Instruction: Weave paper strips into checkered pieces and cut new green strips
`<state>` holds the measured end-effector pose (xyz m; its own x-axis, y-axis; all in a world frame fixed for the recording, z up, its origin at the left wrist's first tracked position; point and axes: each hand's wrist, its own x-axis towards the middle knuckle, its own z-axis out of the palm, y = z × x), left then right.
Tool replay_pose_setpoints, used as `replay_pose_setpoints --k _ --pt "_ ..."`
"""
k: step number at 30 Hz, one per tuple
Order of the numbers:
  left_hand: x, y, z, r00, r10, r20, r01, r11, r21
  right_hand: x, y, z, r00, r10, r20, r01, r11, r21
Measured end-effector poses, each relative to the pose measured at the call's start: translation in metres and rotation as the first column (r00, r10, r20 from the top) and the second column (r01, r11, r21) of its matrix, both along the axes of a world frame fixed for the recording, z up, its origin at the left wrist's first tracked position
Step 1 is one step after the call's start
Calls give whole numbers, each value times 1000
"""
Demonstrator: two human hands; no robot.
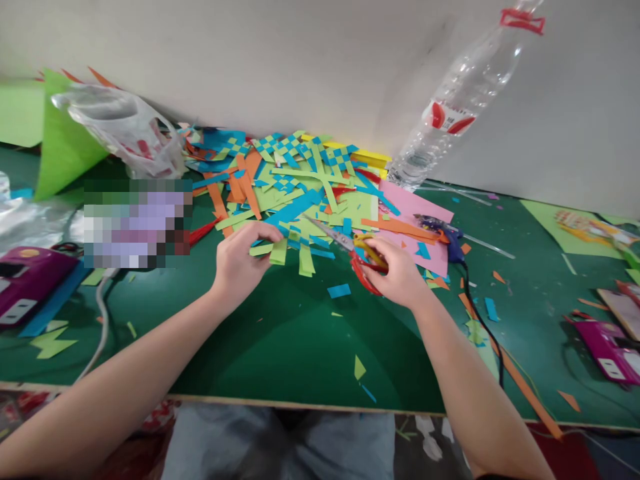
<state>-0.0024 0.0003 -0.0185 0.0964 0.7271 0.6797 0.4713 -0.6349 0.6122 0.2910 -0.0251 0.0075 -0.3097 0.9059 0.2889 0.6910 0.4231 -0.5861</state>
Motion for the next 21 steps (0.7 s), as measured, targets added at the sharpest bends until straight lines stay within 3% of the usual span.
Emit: replay_pose_setpoints --k 5,10,14,17,21 --pt "3 -4 7 992 40 121 -24 991 -133 7 8 -12 930 -259 -261 266 964 -7" --pt "6 -9 15 982 79 172 -59 992 -116 10 10 -19 889 -326 -321 346 938 7" --pt "2 -8 13 991 120 -50 -114 988 108 4 8 -15 898 -316 -308 337 941 18" --pt "0 -7 12 962 115 -247 -67 979 195 0 6 -12 899 -321 -298 341 940 17" --pt "-2 -8 12 954 100 -282 -25 966 258 1 7 -11 899 -338 -279 358 933 22"
